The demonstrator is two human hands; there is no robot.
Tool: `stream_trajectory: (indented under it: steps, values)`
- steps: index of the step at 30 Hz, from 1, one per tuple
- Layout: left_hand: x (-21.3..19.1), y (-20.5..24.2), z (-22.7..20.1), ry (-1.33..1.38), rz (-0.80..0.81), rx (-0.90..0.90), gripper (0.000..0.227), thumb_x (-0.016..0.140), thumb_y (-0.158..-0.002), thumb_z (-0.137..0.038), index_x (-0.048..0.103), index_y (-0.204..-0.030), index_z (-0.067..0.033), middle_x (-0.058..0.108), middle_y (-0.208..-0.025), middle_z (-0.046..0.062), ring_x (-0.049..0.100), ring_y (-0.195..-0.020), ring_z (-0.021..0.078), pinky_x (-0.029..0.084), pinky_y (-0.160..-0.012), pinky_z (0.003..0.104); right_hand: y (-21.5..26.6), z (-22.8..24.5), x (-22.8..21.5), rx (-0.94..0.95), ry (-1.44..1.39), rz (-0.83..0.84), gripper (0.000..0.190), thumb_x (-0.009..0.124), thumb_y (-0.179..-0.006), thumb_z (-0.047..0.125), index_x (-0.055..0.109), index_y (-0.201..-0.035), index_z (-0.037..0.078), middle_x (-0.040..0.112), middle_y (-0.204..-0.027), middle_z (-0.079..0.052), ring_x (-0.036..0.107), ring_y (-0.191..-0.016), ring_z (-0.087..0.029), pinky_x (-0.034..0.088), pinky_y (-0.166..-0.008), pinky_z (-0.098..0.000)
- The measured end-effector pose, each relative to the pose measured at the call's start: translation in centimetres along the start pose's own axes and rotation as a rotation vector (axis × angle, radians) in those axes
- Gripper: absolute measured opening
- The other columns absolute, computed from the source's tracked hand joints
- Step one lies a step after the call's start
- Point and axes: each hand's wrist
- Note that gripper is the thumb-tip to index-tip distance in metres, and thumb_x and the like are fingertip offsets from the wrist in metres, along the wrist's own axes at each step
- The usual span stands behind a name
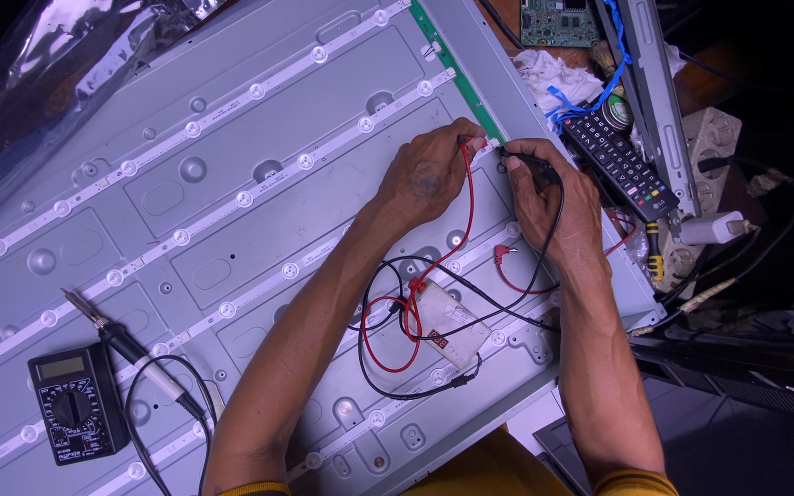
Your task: The person connects red and black wires from a power supply to the terminals of LED strips mounted on the back of a TV panel. They test multiple strips sequentially, observing which ones illuminate, and then disconnect the wires.
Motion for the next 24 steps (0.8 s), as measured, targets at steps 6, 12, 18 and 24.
stream_trajectory:
  steps: [6, 12, 18, 24]
  values:
    - [0.0, -0.04, 0.01, -0.006, 0.009, -0.008, 0.022, 0.051, -0.107, -0.018, 0.066, -0.115, -0.0051, 0.071, -0.082, 0.016, 0.072, -0.072, 0.0256, 0.057, -0.065, 0.038, 0.19, -0.12, -0.08, 0.007, 0.012, 0.012, 0.021, 0.056, -0.108, 0.024, 0.07, -0.123, 0.018, 0.076, -0.103, -0.014, 0.069, -0.096, -0.047, 0.051, -0.081, -0.056]
    - [0.28, -0.13, 0.07, -0.018, 0.004, 0.003, 0.021, 0.052, -0.106, -0.017, 0.066, -0.115, -0.0047, 0.072, -0.085, 0.018, 0.073, -0.073, 0.0269, 0.058, -0.065, 0.037, 0.1, -0.22, 0.13, 0.002, 0.001, 0.005, 0.022, 0.056, -0.108, 0.025, 0.07, -0.123, 0.018, 0.076, -0.103, -0.014, 0.069, -0.094, -0.046, 0.051, -0.081, -0.0546]
    - [0.21, -0.3, -0.06, -0.026, 0.024, -0.013, 0.022, 0.049, -0.107, -0.018, 0.066, -0.114, -0.0058, 0.071, -0.082, 0.016, 0.072, -0.073, 0.026, 0.057, -0.066, 0.038, 0.08, -0.46, 0.24, 0.005, 0.017, 0.021, 0.022, 0.056, -0.109, 0.025, 0.07, -0.124, 0.019, 0.076, -0.102, -0.014, 0.069, -0.095, -0.048, 0.051, -0.082, -0.056]
    - [0.04, -0.19, -0.21, -0.025, 0.042, -0.022, 0.023, 0.048, -0.107, -0.018, 0.065, -0.115, -0.0058, 0.071, -0.083, 0.016, 0.072, -0.074, 0.027, 0.057, -0.067, 0.039, 0.0, -0.54, 0.2, 0.014, 0.015, 0.024, 0.021, 0.057, -0.109, 0.024, 0.07, -0.124, 0.02, 0.076, -0.104, -0.014, 0.069, -0.096, -0.048, 0.05, -0.084, -0.056]
Point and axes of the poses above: each hand's wrist, its own y-axis away from the middle knuckle, its own x-axis out of the palm, z = x × y
